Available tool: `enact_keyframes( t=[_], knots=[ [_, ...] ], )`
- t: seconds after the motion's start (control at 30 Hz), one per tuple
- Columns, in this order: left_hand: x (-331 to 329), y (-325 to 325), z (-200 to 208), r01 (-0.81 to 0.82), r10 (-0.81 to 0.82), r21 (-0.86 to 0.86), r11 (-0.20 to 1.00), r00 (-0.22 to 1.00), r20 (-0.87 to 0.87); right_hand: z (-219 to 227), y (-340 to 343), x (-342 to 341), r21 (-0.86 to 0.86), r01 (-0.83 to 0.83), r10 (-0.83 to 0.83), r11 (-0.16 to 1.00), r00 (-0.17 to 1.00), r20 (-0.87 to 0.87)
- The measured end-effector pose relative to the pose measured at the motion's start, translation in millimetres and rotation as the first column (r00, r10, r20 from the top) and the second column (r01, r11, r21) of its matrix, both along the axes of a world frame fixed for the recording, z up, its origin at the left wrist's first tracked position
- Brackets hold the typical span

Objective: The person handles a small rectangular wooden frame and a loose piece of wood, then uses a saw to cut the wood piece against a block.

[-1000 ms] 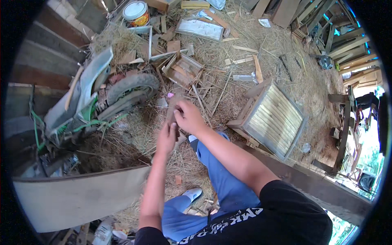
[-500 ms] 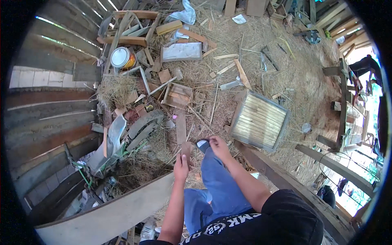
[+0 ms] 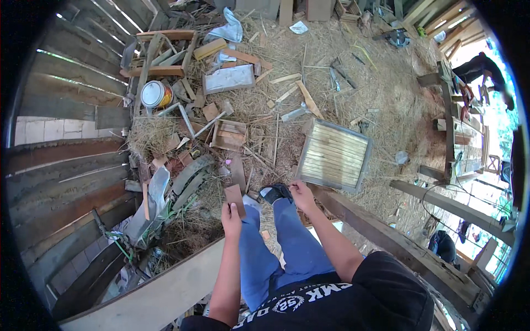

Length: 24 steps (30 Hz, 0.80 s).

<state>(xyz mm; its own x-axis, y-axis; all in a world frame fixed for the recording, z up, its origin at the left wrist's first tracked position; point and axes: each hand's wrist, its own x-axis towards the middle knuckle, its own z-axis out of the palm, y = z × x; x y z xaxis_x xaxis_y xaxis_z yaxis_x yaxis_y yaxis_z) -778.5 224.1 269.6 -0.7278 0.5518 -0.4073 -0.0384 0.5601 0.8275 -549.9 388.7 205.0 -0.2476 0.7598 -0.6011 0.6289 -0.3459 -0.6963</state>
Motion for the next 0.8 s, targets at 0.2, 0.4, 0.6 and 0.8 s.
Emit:
enact_keyframes(
  t=[0.2, 0.4, 0.6, 0.8],
  knots=[
    [-19, -25, -28, -0.272, 0.246, 0.042, 0.961, 0.916, 0.318, -15, -18, 10, 0.075, -0.049, 0.047, 0.996, 0.998, 0.037],
    [-47, -30, -6, -0.333, 0.302, 0.011, 0.943, 0.868, 0.395, 2, -17, 15, 0.093, -0.036, 0.037, 0.995, 0.999, -0.013],
    [-94, -63, 2, -0.444, 0.418, -0.029, 0.896, 0.819, 0.394, 28, -13, 9, 0.075, -0.047, 0.044, 0.996, 0.998, 0.040],
    [-155, -97, 18, -0.419, 0.458, -0.186, 0.889, 0.814, 0.357, 37, -12, 2, 0.039, 0.005, -0.004, 0.999, 1.000, -0.022]
  ],
)
